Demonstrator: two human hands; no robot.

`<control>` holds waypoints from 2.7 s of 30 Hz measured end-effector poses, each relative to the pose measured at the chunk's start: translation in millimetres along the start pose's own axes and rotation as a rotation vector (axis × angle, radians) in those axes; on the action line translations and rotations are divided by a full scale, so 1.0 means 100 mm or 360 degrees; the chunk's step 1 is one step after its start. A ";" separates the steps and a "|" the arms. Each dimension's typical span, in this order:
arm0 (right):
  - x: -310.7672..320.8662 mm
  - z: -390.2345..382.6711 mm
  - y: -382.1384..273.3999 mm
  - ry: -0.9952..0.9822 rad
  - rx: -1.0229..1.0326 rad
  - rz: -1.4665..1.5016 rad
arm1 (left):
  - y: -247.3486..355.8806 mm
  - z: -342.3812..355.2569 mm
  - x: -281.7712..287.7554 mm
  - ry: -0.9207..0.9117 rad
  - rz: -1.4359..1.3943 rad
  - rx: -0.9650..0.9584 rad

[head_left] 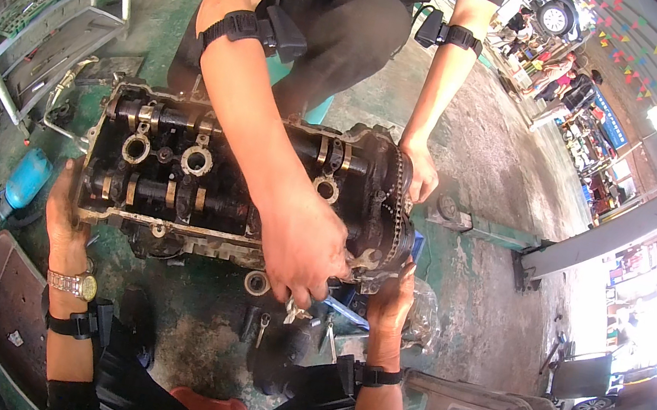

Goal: The person uses a wrench to turn the camshaft gear on a disassembled engine block while another person holds the block steady. The person repeatedly rotates the gear and adjusts the wrench position to continue turning it.

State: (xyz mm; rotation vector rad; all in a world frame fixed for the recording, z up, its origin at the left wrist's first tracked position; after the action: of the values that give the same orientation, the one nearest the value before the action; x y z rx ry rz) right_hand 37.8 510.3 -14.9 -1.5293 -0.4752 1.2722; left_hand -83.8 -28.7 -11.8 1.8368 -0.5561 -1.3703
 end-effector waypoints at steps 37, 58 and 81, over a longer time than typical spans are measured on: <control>-0.20 -0.03 -0.08 -0.0065 -0.0025 0.0058 | 0.01 0.01 -0.07 -0.0141 0.0012 -0.0018; -0.15 -0.02 -0.04 -0.0073 -0.0059 0.0060 | -0.02 0.05 0.01 -0.0098 0.0007 -0.0009; -0.11 -0.01 -0.05 -0.0002 -0.0039 -0.0010 | 0.03 -0.04 -0.12 -0.0107 0.0046 -0.0034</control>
State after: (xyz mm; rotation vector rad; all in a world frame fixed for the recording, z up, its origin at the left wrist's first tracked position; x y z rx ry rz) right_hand 36.1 502.5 -5.7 -1.5464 -0.4977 1.2664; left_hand -84.0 -20.8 -1.7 1.7643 -0.5980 -1.4175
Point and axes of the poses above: each hand's wrist, its own z-axis towards the middle knuckle, its own x-axis out of the back of the hand, y = z × x, the point moved 9 cm from there along z, towards the middle knuckle, and after that the axes turned 1 degree about -z, right-handed, at the moved point
